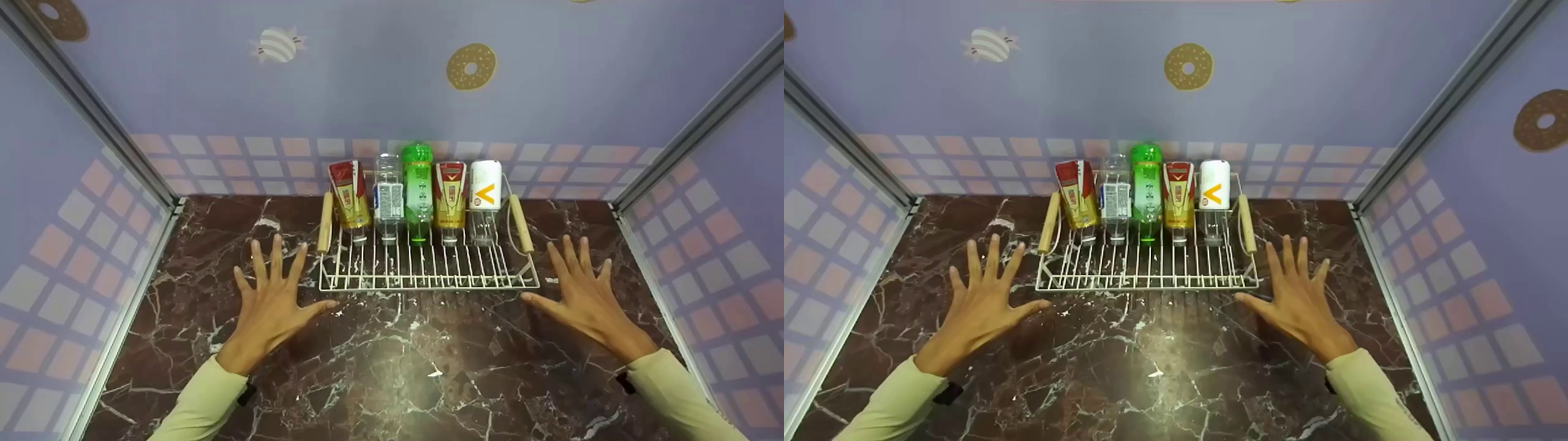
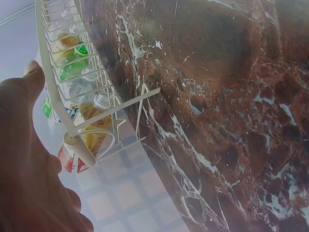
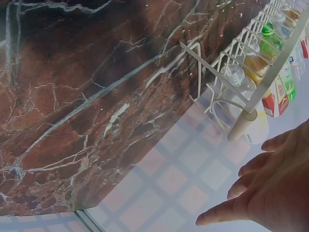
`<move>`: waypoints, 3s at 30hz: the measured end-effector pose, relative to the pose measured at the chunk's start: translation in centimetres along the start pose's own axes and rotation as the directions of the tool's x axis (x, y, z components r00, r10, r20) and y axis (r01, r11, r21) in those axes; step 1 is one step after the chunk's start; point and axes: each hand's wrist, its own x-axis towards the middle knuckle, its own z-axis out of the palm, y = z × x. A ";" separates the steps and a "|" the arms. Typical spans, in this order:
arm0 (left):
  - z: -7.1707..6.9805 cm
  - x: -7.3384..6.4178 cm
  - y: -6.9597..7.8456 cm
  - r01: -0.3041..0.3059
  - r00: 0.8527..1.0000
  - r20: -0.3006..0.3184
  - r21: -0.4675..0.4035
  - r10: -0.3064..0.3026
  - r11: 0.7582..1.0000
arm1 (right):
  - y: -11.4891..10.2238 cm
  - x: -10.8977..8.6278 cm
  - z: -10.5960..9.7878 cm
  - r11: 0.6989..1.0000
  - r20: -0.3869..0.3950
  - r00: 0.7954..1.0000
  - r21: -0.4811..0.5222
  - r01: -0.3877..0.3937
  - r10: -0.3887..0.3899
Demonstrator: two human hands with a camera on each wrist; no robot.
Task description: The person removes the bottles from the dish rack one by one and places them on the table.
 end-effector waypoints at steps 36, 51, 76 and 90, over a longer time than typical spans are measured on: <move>3.3 3.3 0.9 -0.053 0.998 -0.046 -0.526 0.034 0.849 | -2.1 9.4 -2.1 0.924 -0.098 0.993 0.381 -0.019 0.060; 4.8 4.0 1.0 -0.105 0.993 -0.116 -0.652 0.038 0.751 | -2.5 12.6 -2.5 0.866 0.012 0.993 0.488 -0.110 0.119; 6.2 4.6 1.3 -0.092 0.995 -0.101 -0.714 0.027 0.694 | -3.0 18.1 -1.0 0.837 0.038 0.991 0.531 -0.131 0.131; 6.9 4.9 1.4 -0.138 0.989 -0.135 -0.755 0.054 0.641 | -2.8 19.4 0.1 0.769 0.103 0.973 0.598 -0.226 0.207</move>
